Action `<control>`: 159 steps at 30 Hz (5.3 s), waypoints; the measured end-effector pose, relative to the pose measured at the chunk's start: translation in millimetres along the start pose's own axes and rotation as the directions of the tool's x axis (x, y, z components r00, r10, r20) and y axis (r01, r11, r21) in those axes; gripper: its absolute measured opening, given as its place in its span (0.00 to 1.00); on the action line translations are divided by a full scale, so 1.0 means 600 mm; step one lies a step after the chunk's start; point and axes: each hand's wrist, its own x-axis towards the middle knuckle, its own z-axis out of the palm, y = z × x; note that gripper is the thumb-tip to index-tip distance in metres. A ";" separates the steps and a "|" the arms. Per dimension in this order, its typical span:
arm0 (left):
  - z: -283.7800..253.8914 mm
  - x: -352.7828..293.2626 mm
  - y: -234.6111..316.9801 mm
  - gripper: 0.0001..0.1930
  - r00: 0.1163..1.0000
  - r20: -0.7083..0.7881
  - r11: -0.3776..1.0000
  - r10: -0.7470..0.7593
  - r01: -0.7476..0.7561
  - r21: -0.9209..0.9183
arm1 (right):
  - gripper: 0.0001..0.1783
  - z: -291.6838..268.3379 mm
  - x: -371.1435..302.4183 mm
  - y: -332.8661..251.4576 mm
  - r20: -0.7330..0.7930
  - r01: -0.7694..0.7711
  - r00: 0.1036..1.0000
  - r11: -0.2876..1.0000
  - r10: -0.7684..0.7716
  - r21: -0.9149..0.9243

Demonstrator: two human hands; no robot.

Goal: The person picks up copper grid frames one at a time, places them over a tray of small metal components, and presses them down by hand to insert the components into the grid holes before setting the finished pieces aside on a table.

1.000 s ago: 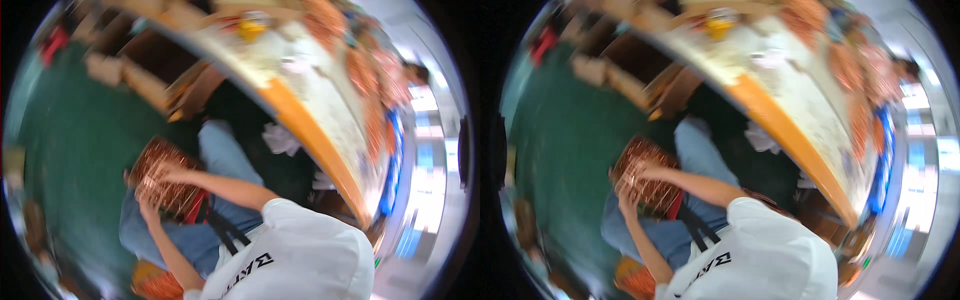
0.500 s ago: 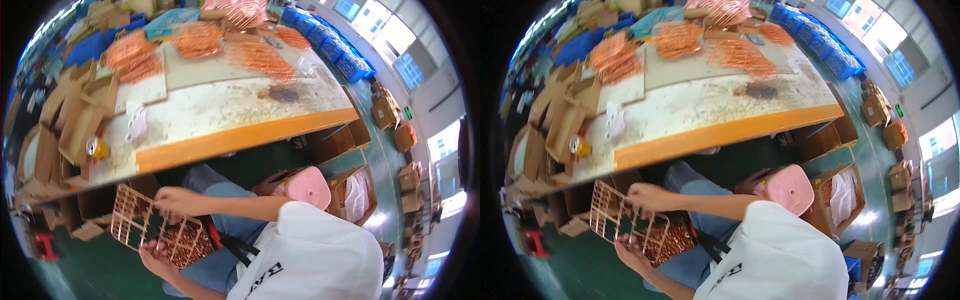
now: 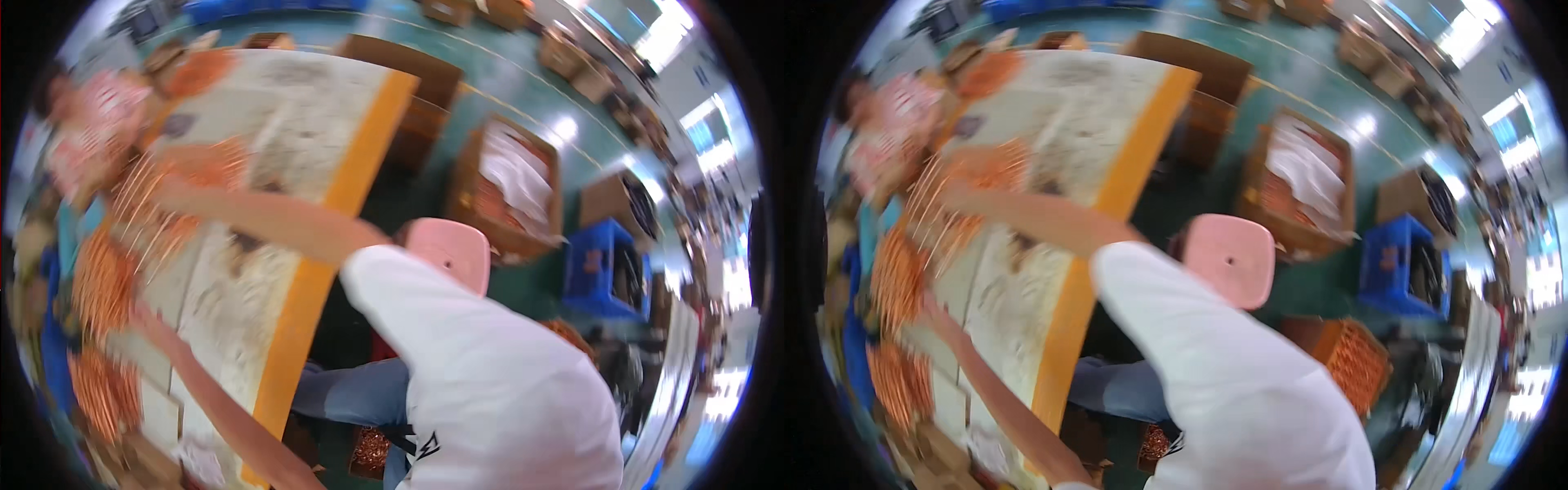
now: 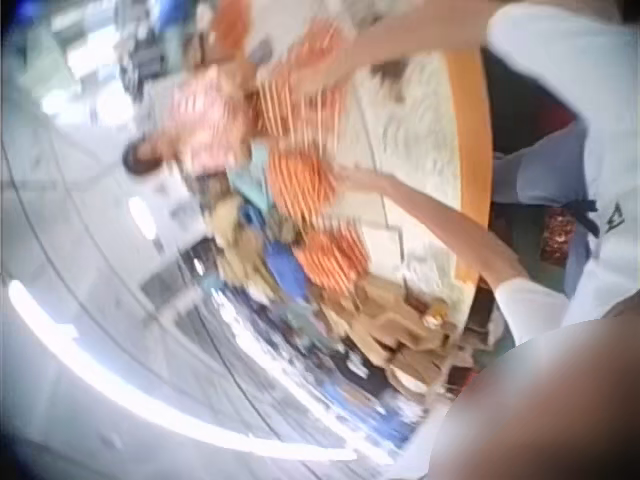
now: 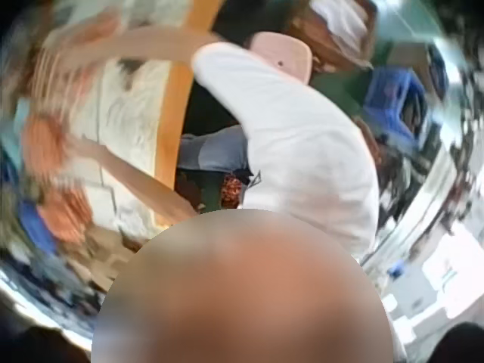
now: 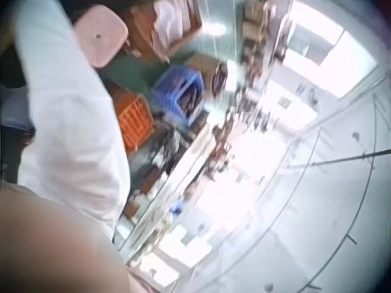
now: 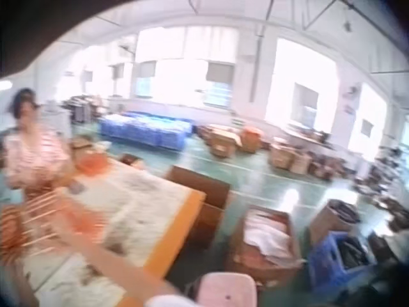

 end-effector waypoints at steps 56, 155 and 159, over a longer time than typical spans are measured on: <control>0.185 -0.470 0.089 0.34 0.810 0.543 0.689 -0.221 0.523 -0.501 | 0.26 -0.534 -0.249 -0.223 0.126 -0.706 0.697 0.645 0.706 0.292; -0.415 -1.202 -0.403 0.21 0.072 -0.648 0.601 -0.758 -0.307 -0.738 | 0.16 0.387 -1.194 -0.394 0.623 -0.228 -0.712 0.732 0.325 -0.642; -0.418 -1.209 -0.395 0.26 0.172 -0.661 0.573 -0.730 -0.374 -0.730 | 0.13 0.415 -1.193 -0.390 0.716 -0.465 -0.698 0.769 -0.014 -0.438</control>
